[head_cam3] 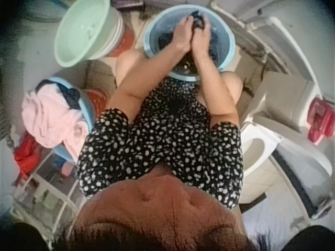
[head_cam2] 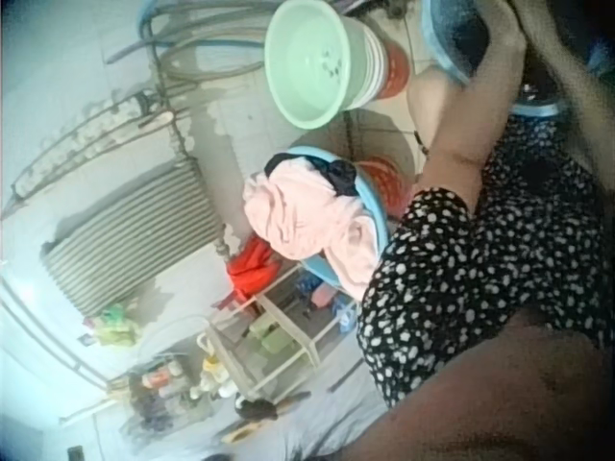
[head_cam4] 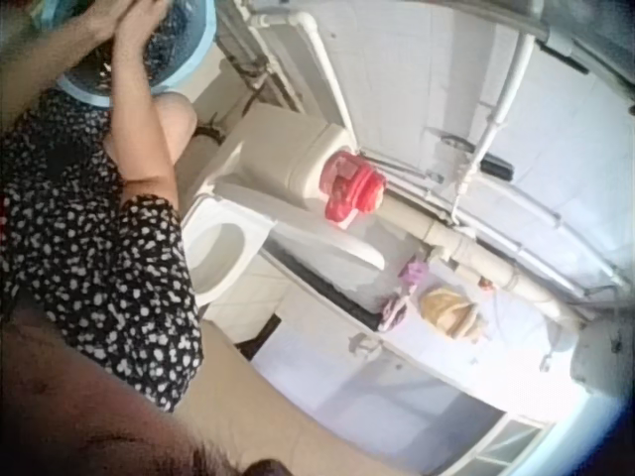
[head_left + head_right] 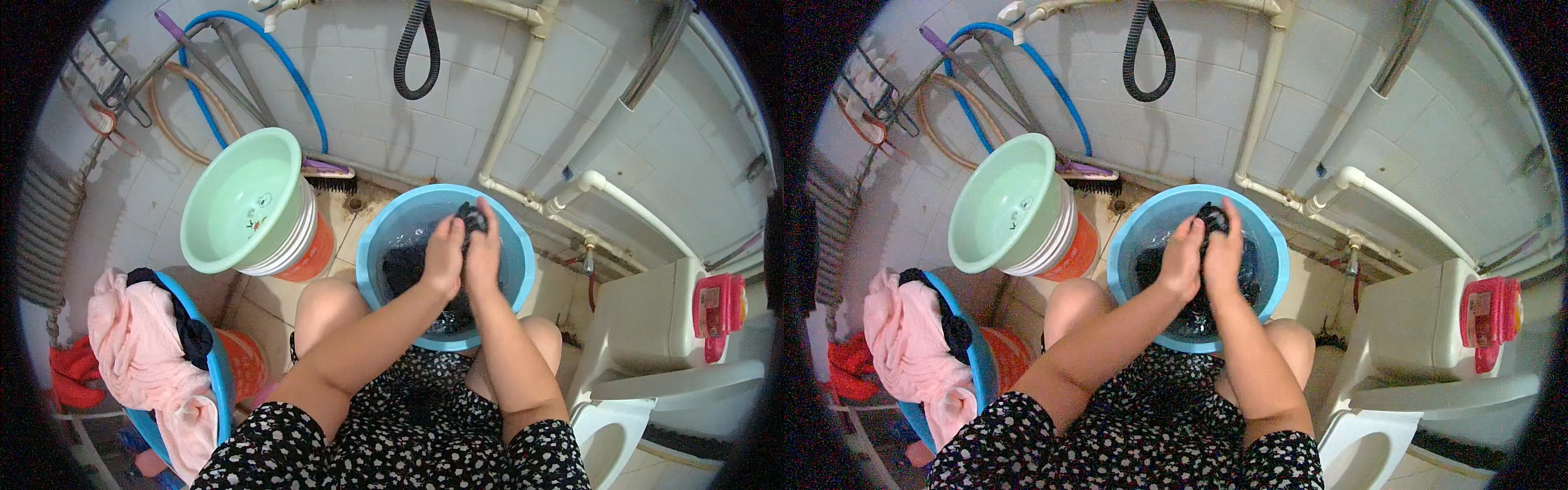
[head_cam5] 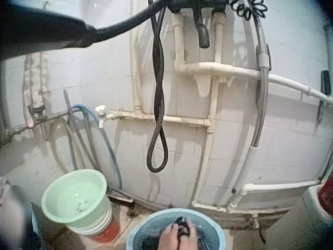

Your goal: The person sits on a toilet in a bathroom and hand-washes a dark garment in a blue basin. They pour water from a green basin into the toilet, refill the green basin using a shower hose, and then return to washing the garment. The person applies liquid detergent from a yellow bottle to the garment and continues scrubbing and rinsing it by hand.

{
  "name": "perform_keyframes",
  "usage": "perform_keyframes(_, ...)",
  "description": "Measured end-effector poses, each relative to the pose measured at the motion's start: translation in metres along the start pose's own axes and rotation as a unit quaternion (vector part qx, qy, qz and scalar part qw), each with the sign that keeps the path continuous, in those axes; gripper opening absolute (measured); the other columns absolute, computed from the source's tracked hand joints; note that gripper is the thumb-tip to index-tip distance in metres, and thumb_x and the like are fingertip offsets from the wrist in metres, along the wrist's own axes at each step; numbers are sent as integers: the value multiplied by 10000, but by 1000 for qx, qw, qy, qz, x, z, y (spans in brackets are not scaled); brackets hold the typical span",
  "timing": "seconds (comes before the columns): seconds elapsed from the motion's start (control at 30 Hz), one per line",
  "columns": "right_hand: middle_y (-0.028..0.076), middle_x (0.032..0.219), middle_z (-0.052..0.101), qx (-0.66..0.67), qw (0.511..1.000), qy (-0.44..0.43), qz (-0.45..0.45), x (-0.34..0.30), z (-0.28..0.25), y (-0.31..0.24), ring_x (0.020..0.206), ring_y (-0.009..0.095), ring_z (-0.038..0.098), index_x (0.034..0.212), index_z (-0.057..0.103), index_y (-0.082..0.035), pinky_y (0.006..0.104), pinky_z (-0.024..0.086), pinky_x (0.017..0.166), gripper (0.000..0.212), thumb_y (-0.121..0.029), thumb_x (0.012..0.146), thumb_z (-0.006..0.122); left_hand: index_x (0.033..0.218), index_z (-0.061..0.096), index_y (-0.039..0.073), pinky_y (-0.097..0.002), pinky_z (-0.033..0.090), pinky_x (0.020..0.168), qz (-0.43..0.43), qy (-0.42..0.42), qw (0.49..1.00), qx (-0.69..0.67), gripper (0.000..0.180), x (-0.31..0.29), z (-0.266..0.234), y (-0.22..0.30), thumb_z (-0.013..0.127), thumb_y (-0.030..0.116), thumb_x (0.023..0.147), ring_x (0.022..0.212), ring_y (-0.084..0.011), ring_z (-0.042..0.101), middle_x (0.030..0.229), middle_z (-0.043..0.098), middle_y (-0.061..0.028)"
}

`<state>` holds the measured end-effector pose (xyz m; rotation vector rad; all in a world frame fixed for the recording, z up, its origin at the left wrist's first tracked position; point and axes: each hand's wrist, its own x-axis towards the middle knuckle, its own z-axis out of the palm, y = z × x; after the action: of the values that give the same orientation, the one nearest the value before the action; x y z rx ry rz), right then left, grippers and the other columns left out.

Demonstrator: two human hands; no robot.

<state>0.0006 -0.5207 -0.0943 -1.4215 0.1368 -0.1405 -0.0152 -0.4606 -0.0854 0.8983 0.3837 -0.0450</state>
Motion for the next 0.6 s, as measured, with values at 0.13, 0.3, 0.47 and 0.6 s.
perform_keyframes(0.13, 111, 1008, 558, 112, 985, 58, 118, 32, -20, -3, 878, 198, 549, 1211, 461, -44, 330, 459, 803, 405, -21, 823, 347, 1276, 447, 4, -289, 365, 952, 27, -72, 992, 95, 368, -13, 3, -12, 438, 196, 962, 1066, -144, 490, 1181, 538, -63)
perform_keyframes(0.3, 94, 1099, 542, 168, 971, -47, 161, 5, -12, -24, 979, 209, 545, 1256, 442, -64, 311, 446, 871, 515, 5, 751, 368, 1162, 509, 29, -326, 458, 849, -1, -92, 987, -135, 293, 13, -4, 21, 419, 225, 963, 941, -169, 575, 1040, 589, -69)
perform_keyframes(0.47, 72, 1057, 539, 267, 936, -92, 210, -7, -14, -15, 977, 209, 538, 1225, 444, -53, 333, 458, 857, 512, 40, 722, 418, 1236, 452, 38, -340, 403, 947, 71, -81, 994, 5, 329, 16, -2, 17, 432, 214, 959, 1111, -210, 503, 1226, 501, -112)
perform_keyframes(0.6, 78, 1011, 578, 325, 912, -94, 231, -7, -23, -22, 895, 200, 589, 1158, 509, -44, 336, 494, 768, 367, -10, 793, 486, 1311, 409, 42, -372, 231, 1072, 341, -84, 779, 520, 511, 10, -1, 34, 572, 247, 873, 1323, -268, 263, 1440, 249, -134)
